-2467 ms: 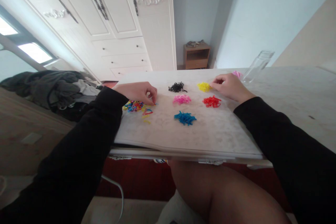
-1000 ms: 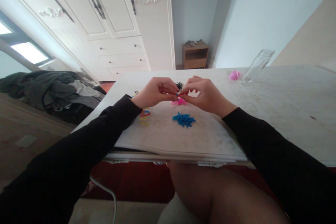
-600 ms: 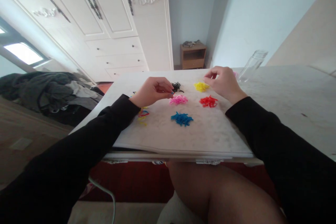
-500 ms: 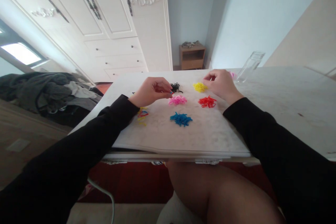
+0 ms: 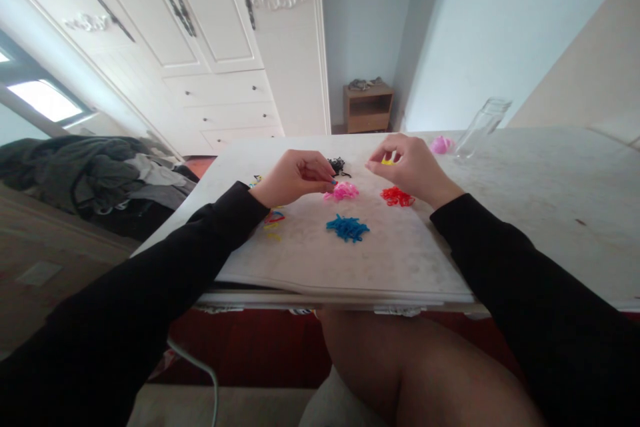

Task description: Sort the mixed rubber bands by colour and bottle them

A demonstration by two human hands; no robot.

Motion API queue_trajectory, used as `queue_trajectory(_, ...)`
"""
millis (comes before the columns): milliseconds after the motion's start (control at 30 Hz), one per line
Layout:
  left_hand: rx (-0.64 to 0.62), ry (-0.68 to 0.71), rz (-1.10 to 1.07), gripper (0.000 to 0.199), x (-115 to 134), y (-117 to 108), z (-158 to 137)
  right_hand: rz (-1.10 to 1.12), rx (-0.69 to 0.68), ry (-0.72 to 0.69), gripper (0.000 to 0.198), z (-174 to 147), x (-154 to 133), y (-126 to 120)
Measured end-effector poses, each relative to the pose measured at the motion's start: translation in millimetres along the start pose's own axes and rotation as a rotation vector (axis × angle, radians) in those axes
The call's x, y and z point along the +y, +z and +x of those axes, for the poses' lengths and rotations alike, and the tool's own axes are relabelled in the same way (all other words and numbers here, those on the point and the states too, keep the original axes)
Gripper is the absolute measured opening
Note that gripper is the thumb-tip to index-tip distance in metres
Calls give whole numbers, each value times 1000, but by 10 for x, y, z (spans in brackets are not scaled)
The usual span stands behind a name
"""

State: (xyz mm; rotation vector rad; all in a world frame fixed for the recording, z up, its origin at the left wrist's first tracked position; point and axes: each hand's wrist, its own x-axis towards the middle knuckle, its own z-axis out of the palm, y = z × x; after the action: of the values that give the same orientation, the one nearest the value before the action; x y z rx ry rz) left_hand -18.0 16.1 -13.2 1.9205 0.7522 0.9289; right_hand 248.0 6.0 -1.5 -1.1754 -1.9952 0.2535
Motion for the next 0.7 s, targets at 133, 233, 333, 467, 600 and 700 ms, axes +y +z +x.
queue_trajectory(133, -20, 12, -11, 44, 21, 29, -8, 123, -123, -203, 14, -43, -181, 84)
queue_trajectory(233, -33, 16, -12, 43, 51, 51, -16, 190, -177, -264, 14, -62, -233, 131)
queue_trajectory(333, -42, 13, -15, 43, 73, 72, -24, 234, -217, -290, 14, -74, -244, 156)
queue_trajectory(467, -48, 5, -8, 44, 75, 86, -33, 252, -223, -298, 12, -85, -260, 167)
queue_trajectory(600, -38, 40, 21, 37, 69, 71, -35, 200, -174, -262, 13, -84, -274, 144)
queue_trajectory(700, -40, 91, 91, 29, 90, 50, -41, 142, -69, -193, 13, -72, -258, 102)
